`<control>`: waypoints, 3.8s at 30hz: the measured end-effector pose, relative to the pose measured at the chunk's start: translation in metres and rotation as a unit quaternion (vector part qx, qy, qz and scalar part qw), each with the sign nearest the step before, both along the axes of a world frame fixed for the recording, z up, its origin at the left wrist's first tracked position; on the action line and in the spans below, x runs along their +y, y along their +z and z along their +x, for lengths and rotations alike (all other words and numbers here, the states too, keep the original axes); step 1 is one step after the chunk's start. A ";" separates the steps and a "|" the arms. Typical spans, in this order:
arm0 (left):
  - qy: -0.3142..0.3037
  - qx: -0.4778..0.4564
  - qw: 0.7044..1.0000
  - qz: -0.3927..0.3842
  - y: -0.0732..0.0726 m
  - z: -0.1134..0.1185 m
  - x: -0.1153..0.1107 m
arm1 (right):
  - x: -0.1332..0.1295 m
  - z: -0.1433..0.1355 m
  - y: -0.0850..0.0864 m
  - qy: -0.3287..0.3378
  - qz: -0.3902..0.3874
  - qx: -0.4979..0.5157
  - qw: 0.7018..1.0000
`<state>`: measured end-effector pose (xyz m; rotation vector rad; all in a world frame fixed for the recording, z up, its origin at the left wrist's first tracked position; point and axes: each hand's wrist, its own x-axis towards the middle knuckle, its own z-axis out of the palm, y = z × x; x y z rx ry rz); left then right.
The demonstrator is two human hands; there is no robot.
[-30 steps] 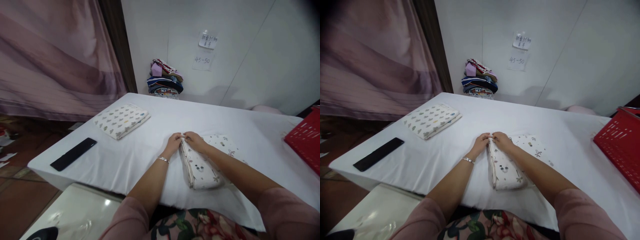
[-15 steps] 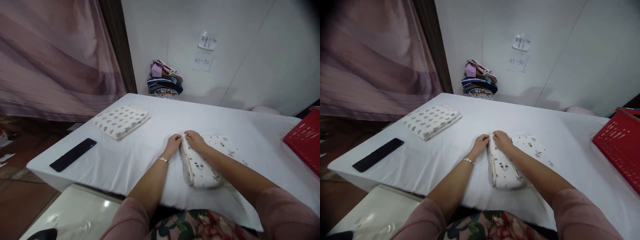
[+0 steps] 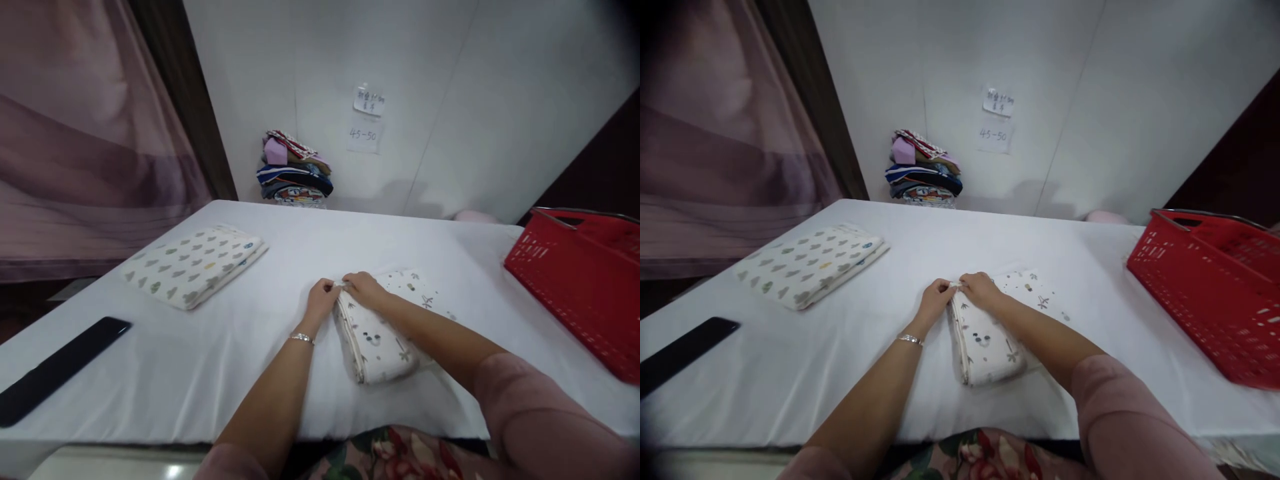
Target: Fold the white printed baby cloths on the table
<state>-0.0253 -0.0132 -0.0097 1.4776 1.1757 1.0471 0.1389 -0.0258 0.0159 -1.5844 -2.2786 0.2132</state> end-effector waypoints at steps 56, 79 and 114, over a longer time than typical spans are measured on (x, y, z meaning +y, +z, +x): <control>0.027 0.012 1.000 0.002 0.001 0.002 -0.003 | 0.001 0.090 -0.001 -0.032 -0.050 0.122 0.991; 0.023 0.025 0.999 0.012 -0.002 0.001 0.000 | 0.008 0.067 -0.002 -0.055 -0.060 0.063 0.995; 0.019 0.041 0.999 0.012 0.001 0.001 0.000 | -0.021 0.200 -0.013 -0.153 0.064 0.077 0.983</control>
